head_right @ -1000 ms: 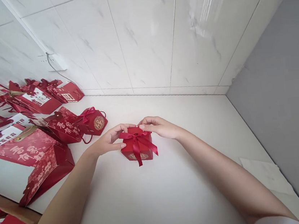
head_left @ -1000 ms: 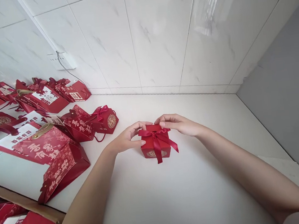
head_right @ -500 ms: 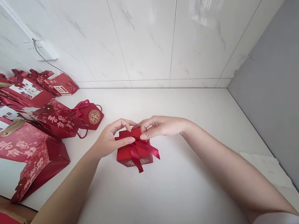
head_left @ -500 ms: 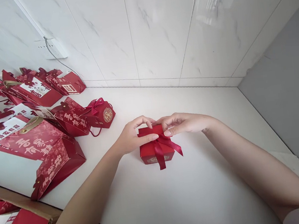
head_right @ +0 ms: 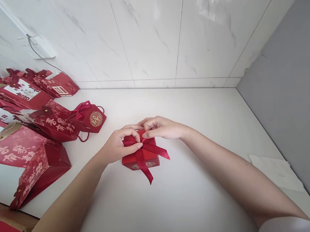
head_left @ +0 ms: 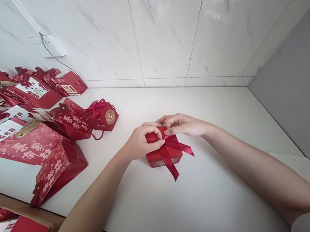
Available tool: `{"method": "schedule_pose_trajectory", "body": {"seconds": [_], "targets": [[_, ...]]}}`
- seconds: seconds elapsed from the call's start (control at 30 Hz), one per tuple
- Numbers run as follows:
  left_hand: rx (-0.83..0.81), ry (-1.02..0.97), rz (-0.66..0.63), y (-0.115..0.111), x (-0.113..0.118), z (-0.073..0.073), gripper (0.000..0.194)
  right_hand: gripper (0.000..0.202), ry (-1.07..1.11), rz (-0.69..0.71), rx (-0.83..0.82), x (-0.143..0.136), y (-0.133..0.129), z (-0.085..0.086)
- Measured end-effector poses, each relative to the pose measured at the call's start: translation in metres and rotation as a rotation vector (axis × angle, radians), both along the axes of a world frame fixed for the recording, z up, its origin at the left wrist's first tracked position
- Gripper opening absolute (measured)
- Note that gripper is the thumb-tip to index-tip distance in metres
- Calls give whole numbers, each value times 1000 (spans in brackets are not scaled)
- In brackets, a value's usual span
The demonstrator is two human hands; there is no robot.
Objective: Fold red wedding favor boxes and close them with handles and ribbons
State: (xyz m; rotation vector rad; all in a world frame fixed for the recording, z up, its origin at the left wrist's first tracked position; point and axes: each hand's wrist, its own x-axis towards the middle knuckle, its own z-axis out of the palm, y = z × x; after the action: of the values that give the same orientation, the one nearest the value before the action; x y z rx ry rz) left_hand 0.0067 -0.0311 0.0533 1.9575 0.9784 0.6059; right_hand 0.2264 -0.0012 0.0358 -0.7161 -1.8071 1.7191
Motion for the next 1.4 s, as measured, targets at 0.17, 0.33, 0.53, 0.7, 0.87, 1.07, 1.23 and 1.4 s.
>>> {"method": "schedule_pose_trajectory", "body": {"seconds": [0.17, 0.33, 0.53, 0.7, 0.87, 1.07, 1.23, 1.4], "targets": [[-19, 12, -26, 0, -1, 3, 10, 37, 27, 3, -4, -1, 0, 0], [-131, -61, -122, 8, -15, 11, 21, 28, 21, 46, -12, 6, 2, 4], [-172, -8, -187, 24, -35, 14, 27, 36, -62, 148, -52, 15, 6, 5], [-231, -13, -134, 19, -32, 16, 40, 30, -40, 224, -34, 12, 4, 9], [-155, 74, -52, 14, -29, 21, 46, 35, -63, 207, 11, 12, 0, 17], [-77, 194, 37, 11, -25, 21, 45, 38, -79, 214, 10, 12, -1, 19], [61, 278, 94, 4, -16, 18, 41, 50, -83, 92, 48, 6, -4, 16], [120, 301, 62, 2, -14, 17, 42, 61, -95, -57, 103, -2, -8, 14]]}}
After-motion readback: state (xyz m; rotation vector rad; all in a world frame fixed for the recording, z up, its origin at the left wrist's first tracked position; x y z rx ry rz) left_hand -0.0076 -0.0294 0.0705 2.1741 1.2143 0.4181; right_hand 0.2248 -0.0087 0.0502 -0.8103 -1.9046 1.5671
